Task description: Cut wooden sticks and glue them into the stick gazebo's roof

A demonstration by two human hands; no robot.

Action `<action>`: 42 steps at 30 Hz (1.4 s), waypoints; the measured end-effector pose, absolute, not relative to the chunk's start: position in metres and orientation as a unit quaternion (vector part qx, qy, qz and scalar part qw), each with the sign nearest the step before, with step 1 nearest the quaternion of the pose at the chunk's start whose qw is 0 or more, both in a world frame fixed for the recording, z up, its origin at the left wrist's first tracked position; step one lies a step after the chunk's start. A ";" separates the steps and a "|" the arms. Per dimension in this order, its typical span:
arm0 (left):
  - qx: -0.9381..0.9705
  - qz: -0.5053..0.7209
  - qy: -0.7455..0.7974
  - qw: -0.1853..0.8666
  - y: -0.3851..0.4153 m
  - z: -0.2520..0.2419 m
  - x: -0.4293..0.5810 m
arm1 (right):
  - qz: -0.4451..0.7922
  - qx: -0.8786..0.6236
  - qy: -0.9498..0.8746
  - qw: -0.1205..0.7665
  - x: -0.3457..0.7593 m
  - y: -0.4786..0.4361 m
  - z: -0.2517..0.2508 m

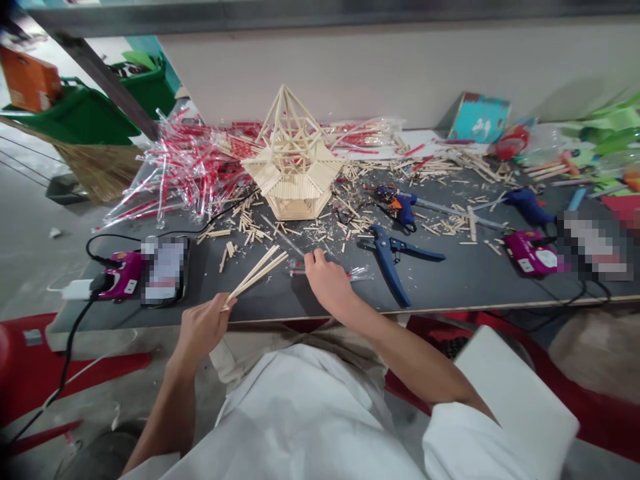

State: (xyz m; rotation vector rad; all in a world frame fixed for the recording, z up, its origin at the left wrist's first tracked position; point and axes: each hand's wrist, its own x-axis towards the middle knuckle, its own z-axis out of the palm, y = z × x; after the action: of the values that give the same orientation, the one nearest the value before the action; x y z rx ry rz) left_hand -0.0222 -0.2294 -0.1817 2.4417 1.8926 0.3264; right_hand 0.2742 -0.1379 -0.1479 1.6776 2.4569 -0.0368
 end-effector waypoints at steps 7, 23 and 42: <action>0.771 0.108 0.628 0.010 -0.230 -0.187 -0.022 | -0.020 0.516 0.856 0.011 0.312 -0.144 -0.157; 0.827 0.035 0.555 0.085 -0.205 -0.156 -0.007 | 0.062 0.484 0.870 0.073 0.314 -0.089 -0.152; 0.819 -0.068 0.569 0.027 -0.157 -0.131 0.053 | -0.207 0.449 0.727 -0.477 0.354 -0.088 -0.077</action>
State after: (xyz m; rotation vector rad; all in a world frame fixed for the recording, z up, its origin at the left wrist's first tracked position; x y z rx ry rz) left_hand 0.0528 -0.1570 -0.1306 2.5299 1.7589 -0.2087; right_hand 0.3543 -0.0881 -0.0766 2.1127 3.4195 -0.9748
